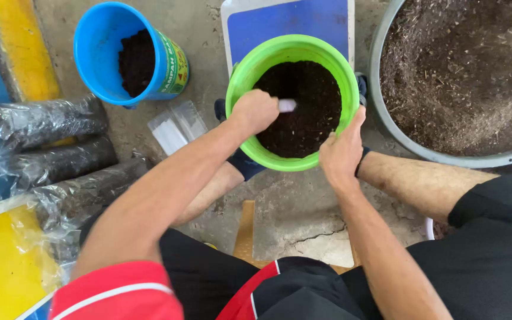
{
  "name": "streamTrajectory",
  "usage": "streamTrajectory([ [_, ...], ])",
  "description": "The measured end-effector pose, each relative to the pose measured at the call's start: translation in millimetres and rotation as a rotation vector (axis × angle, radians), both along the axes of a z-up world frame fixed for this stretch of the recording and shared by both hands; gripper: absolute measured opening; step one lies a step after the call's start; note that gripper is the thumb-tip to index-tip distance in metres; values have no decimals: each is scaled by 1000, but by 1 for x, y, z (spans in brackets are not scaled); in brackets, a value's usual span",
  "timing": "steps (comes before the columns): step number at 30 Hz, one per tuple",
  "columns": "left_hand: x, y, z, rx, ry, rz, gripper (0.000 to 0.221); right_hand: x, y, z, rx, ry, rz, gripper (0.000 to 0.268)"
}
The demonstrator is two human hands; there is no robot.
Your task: Transferring soil into plastic bags using a measuring cup and a scale.
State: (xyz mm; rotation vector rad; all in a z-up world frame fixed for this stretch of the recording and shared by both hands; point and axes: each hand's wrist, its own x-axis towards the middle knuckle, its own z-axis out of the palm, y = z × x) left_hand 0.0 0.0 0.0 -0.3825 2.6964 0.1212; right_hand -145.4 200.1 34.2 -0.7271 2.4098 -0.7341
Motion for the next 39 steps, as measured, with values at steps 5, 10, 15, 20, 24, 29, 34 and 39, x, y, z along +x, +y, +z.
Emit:
streamTrajectory([
  [5, 1, -2, 79, 48, -11, -53, 16, -73, -45, 25, 31, -27, 359, 83],
  [10, -44, -14, 16, -47, 25, 165, 18, -33, -21, 30, -258, 85, 171, 84],
  [15, -49, -13, -112, -89, 20, 312, 17, 33, 0, -3, -167, 45, -110, 103],
  [20, -7, 3, 5, 42, 32, 88, 17, -4, 6, -6, -114, 8, 14, 95],
  [24, -1, -6, 93, 129, -50, -27, 26, -76, -41, 21, 7, -65, 307, 92],
  [29, -27, -16, 14, -39, -45, 200, 17, -41, -18, 19, -179, -33, 102, 86],
  [34, -67, -1, -71, -188, -14, 437, 17, 14, -13, 12, -300, -60, -112, 95],
  [39, 3, 4, -3, 79, -63, 1, 13, -13, -2, -3, -6, 56, 6, 86],
])
